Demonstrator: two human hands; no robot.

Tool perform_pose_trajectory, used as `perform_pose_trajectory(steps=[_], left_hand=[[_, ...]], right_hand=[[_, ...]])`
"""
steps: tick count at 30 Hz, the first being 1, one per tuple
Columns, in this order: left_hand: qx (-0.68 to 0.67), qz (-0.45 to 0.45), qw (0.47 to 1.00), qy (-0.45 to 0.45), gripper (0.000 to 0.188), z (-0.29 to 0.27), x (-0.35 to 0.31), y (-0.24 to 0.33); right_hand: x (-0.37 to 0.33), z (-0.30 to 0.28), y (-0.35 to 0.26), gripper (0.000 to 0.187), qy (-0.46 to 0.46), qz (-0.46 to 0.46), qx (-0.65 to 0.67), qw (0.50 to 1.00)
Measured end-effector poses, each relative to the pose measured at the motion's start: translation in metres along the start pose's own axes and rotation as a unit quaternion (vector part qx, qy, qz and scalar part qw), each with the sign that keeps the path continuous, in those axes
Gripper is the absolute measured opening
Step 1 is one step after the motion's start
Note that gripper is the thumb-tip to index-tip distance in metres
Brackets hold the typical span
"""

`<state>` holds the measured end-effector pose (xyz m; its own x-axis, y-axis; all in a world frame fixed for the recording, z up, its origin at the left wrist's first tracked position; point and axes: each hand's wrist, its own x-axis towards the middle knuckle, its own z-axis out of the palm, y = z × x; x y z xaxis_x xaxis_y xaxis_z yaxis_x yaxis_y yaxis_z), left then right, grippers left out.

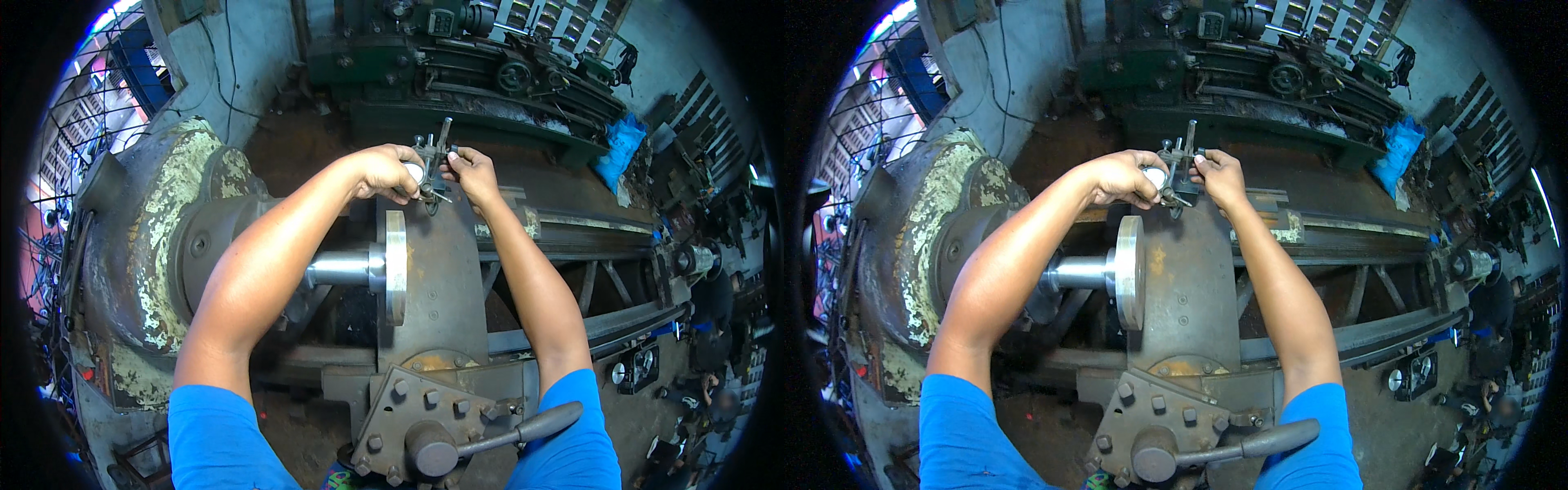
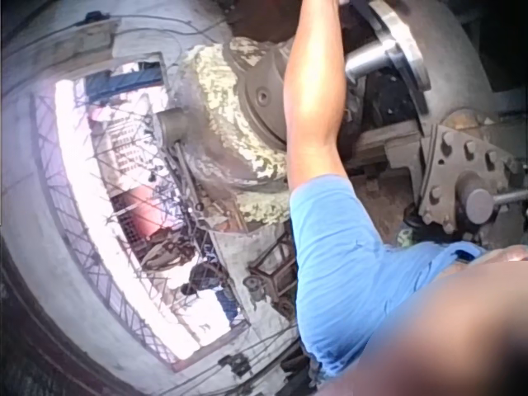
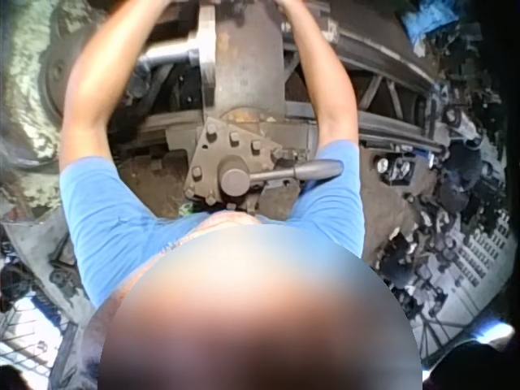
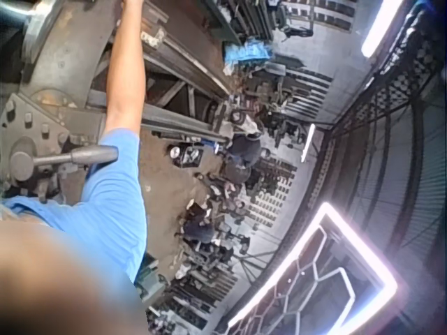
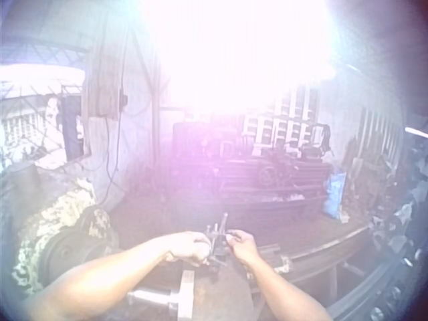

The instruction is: The person operates a metal lathe, using a wrench to tighten the chuck and then a dial indicator to measure the rotating workpiece. The person adjusts the indicator and repositions it multiple times while the lathe runs.

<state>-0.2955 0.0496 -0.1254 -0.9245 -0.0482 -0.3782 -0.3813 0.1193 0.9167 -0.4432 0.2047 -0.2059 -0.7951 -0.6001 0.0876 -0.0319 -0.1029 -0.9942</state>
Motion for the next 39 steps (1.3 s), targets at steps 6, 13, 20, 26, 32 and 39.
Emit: perform_pose_trajectory(steps=[6, 13, 20, 26, 32, 39], left_hand=[[-0.007, 0.018, 1.000, 0.018, 0.048, -0.002, -0.004, 0.007], [-0.031, 0.038, 0.998, 0.038, 0.047, 0.000, -0.007, 0.010], [-0.025, 0.056, 0.997, 0.041, 0.050, 0.000, -0.009, 0.013], [0.000, 0.067, 0.997, 0.026, 0.059, 0.011, -0.008, 0.011], [-0.011, 0.050, 0.998, 0.033, 0.058, 0.015, -0.005, 0.008], [-0.029, 0.050, 0.997, 0.054, 0.059, 0.018, 0.001, 0.004]], right_hand=[[0.008, 0.001, -0.006, 0.026, 0.019, -0.059, 0.051, 0.997], [0.009, 0.006, -0.013, 0.024, 0.032, -0.115, 0.053, 0.991], [0.010, 0.008, -0.030, 0.022, 0.042, -0.088, 0.038, 0.994], [0.009, 0.007, -0.037, 0.028, 0.042, -0.074, 0.030, 0.996], [0.012, -0.003, -0.042, 0.030, -0.012, -0.060, -0.031, 0.998], [0.014, -0.004, -0.041, 0.029, -0.014, -0.046, -0.009, 0.999]])
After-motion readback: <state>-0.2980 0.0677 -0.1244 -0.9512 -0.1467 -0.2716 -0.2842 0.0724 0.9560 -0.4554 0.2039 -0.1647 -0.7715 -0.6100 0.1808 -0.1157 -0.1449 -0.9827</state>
